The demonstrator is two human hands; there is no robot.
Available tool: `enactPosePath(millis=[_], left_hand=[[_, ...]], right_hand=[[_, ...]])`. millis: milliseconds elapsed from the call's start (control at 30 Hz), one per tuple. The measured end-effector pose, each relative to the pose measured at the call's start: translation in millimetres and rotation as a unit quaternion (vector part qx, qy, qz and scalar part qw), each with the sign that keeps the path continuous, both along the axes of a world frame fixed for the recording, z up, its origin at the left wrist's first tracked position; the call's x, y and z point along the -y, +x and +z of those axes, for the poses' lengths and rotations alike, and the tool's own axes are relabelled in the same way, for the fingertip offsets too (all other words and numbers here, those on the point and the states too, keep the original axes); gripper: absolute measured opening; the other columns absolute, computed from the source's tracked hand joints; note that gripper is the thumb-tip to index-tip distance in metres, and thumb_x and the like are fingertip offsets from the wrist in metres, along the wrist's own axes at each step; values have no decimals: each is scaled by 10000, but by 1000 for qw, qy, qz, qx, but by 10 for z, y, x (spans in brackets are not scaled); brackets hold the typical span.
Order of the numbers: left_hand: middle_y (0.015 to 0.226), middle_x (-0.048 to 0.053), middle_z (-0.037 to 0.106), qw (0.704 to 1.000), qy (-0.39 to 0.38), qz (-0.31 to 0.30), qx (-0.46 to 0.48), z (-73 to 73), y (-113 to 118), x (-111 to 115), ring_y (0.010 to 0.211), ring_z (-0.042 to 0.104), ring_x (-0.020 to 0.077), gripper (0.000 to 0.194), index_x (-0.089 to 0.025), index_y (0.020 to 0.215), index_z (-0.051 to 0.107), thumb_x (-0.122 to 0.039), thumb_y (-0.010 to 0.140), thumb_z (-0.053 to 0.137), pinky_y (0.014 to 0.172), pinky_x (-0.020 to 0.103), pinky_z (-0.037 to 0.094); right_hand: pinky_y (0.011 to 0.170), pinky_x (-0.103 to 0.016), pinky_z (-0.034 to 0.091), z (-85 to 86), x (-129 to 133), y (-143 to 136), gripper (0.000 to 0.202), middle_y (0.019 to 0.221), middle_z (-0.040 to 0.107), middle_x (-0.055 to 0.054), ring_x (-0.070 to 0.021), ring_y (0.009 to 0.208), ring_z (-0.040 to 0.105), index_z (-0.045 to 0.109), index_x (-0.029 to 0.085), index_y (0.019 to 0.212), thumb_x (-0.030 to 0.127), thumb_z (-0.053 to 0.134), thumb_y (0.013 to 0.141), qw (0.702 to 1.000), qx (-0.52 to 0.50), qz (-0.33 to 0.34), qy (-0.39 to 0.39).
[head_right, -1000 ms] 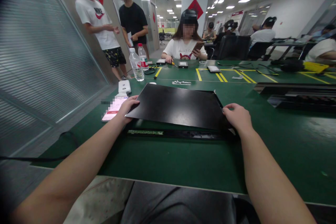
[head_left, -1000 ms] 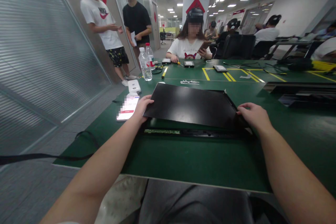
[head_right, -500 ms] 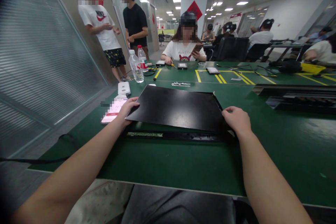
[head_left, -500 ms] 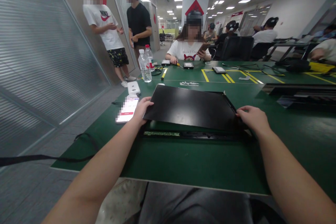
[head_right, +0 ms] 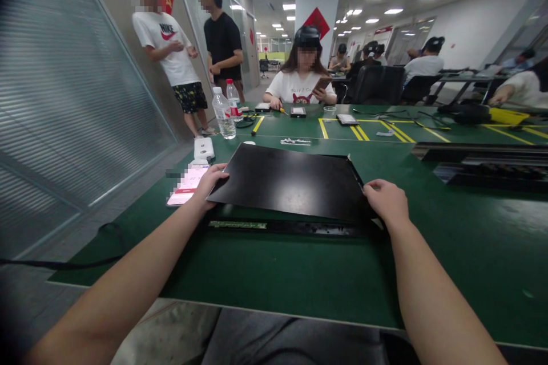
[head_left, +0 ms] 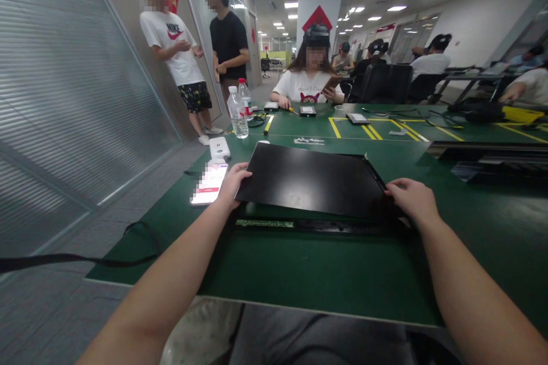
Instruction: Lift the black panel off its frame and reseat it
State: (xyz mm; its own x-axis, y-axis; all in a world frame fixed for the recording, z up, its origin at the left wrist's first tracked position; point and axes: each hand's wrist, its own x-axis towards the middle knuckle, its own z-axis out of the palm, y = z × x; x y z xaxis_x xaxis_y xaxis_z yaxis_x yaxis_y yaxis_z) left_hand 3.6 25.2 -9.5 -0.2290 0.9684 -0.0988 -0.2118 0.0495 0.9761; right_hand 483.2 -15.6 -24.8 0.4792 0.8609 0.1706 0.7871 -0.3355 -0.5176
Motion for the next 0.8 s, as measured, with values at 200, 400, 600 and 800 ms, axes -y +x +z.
enactPosePath(millis=[200,400,600,800], left_hand=[[803,17,741,1000,2,0,-3,24,16,22,772,700,268,392,-223,937,718,-202,548,757,666,336,520],[802,27,732,1000,0,-3,0,19,17,17,801,703,285,430,-226,953,704,-212,527,762,682,346,522],[825,30,734,1000,0,-9,-6,4,2,11,791,697,279,444,-230,978,704,-224,539,774,684,345,510],[825,20,741,1000,1,-13,-4,25,8,19,791,704,274,419,-232,963,703,-214,549,766,686,344,525]], right_hand=[[796,-431,576,-78,-18,31,301,818,798,-86,-296,763,742,826,256,920,461,632,816,1000,-13,11,11],[790,-429,571,-21,8,-27,295,781,780,-83,-305,784,749,829,266,906,461,621,834,1000,-2,13,-1],[784,-441,556,15,27,-67,305,722,767,-75,-309,749,737,823,269,871,481,607,830,1000,13,8,3],[819,-452,562,51,39,-89,310,691,743,-68,-315,756,739,826,273,889,474,594,846,1000,8,4,-18]])
